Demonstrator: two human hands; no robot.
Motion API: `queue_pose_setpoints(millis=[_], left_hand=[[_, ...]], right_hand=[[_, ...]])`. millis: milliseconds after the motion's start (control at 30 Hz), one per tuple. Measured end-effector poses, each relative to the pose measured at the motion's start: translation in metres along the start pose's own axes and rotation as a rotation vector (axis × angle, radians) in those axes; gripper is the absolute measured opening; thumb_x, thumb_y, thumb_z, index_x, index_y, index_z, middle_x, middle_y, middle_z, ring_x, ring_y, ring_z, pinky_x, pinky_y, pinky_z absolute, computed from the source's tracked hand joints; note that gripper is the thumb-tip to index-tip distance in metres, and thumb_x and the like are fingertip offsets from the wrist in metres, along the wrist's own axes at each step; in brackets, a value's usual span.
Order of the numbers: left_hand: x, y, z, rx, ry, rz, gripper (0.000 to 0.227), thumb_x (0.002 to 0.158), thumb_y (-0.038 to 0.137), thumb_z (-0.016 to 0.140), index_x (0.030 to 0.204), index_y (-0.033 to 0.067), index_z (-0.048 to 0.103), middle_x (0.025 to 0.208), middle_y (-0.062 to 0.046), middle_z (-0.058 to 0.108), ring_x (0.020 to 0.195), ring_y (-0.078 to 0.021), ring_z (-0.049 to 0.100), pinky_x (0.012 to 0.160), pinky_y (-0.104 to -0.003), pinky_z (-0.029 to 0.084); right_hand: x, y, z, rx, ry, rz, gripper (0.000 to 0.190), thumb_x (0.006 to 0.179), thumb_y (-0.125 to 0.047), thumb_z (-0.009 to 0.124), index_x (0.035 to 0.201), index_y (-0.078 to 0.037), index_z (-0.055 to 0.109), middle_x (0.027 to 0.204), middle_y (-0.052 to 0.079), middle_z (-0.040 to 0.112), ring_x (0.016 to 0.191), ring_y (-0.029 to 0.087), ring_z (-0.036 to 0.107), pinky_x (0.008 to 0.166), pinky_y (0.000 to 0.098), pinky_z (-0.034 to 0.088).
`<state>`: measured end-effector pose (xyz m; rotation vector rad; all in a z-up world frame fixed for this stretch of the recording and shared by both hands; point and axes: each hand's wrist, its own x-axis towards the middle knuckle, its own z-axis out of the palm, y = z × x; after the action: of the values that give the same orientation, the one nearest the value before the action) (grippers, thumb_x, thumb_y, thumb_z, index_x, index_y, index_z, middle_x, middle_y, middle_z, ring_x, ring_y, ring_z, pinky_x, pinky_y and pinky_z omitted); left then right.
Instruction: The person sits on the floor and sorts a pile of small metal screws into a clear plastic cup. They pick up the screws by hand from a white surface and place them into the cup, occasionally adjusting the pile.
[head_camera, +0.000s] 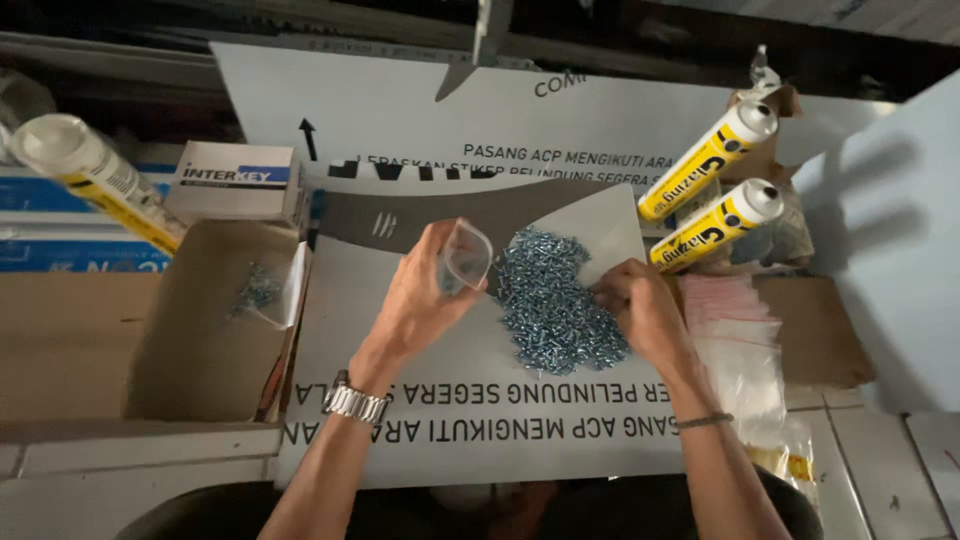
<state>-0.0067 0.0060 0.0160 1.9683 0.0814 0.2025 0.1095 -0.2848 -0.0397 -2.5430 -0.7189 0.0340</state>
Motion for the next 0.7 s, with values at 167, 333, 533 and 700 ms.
queue_pose_setpoints(millis=[167, 333, 533, 700], left_hand=[[-0.001, 0.004, 0.001, -0.015, -0.016, 0.019, 0.061, 0.079, 0.015, 0.070, 0.134, 0.0068, 0.045, 0.116, -0.022, 0.064, 0.120, -0.0467, 0.057, 0.101, -0.072, 0.034], [-0.001, 0.000, 0.002, 0.019, -0.012, 0.006, 0.062, 0.079, 0.017, 0.072, 0.134, 0.0081, 0.046, 0.116, -0.018, 0.065, 0.120, -0.0442, 0.057, 0.102, -0.071, 0.034], [0.001, 0.001, 0.001, 0.006, -0.003, 0.021, 0.063, 0.079, 0.011, 0.072, 0.135, 0.0034, 0.046, 0.116, -0.022, 0.064, 0.119, -0.0468, 0.058, 0.102, -0.072, 0.035], [0.000, -0.004, 0.001, 0.014, 0.000, 0.016, 0.067, 0.077, 0.014, 0.073, 0.137, 0.0066, 0.045, 0.119, -0.020, 0.064, 0.121, -0.0442, 0.058, 0.101, -0.071, 0.035]], right_hand=[[0.000, 0.001, 0.000, -0.028, 0.021, -0.024, 0.017, 0.078, -0.024, 0.079, 0.091, -0.012, 0.076, 0.090, 0.015, 0.068, 0.094, 0.038, 0.066, 0.084, 0.0434, 0.052], [-0.001, 0.009, 0.007, -0.038, 0.024, 0.165, 0.021, 0.077, -0.031, 0.082, 0.095, -0.022, 0.076, 0.090, -0.001, 0.073, 0.086, 0.020, 0.070, 0.081, 0.0302, 0.055], [0.004, -0.042, -0.015, 0.108, 0.016, 0.240, 0.016, 0.080, -0.021, 0.078, 0.093, -0.014, 0.072, 0.088, 0.006, 0.075, 0.083, 0.025, 0.072, 0.073, 0.0369, 0.055], [0.009, -0.040, -0.004, 0.064, -0.050, 0.125, 0.014, 0.083, -0.010, 0.072, 0.096, -0.005, 0.074, 0.088, 0.018, 0.071, 0.087, 0.038, 0.069, 0.075, 0.0457, 0.054]])
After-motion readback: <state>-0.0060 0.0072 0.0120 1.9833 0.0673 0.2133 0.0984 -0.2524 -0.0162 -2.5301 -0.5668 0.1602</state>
